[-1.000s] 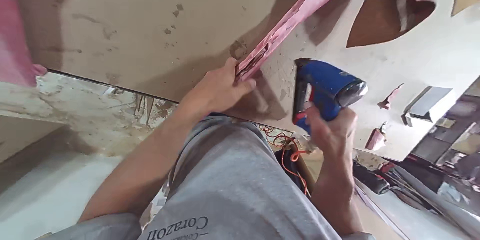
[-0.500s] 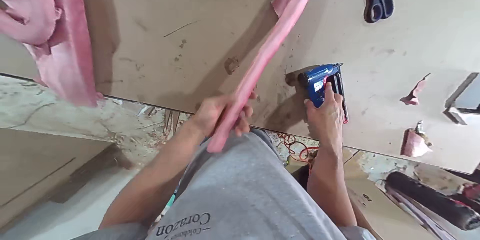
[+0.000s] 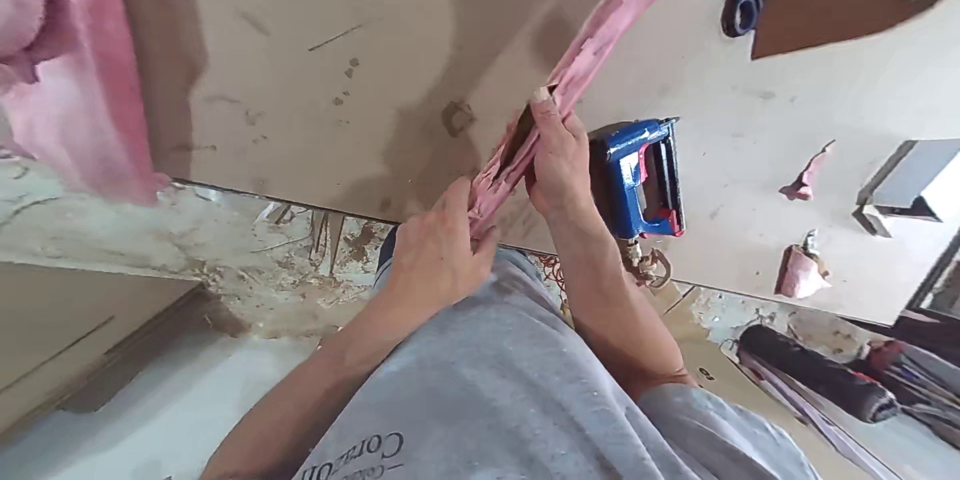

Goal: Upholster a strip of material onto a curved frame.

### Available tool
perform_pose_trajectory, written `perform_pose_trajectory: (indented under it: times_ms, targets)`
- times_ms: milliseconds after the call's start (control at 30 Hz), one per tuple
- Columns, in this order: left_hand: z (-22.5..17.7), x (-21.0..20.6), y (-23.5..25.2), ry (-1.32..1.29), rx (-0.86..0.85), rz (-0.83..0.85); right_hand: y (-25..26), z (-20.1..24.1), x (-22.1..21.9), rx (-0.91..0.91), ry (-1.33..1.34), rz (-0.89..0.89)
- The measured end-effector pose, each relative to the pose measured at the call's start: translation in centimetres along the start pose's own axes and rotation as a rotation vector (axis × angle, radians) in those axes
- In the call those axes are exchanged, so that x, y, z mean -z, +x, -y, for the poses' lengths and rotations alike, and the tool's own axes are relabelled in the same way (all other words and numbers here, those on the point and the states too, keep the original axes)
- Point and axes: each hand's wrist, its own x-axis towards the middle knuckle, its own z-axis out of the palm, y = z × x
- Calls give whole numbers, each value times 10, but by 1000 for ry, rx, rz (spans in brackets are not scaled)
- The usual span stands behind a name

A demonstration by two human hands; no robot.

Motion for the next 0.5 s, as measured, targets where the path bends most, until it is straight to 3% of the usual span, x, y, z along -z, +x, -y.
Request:
perform_pose_trajectory:
  times_ms: [167, 267, 367, 500]
  targets:
    - [-27, 5, 11, 173, 54, -10, -18, 10, -12, 116, -178, -125]
    - [-15, -3, 16, -10, -37, 6, -31, 18, -5, 99, -289, -103]
    - [-6, -7, 18, -158, -114, 8, -19, 11, -1, 188, -197, -115]
    - [-10, -4, 23, -121, -115, 24, -11, 11, 12, 212, -174, -64]
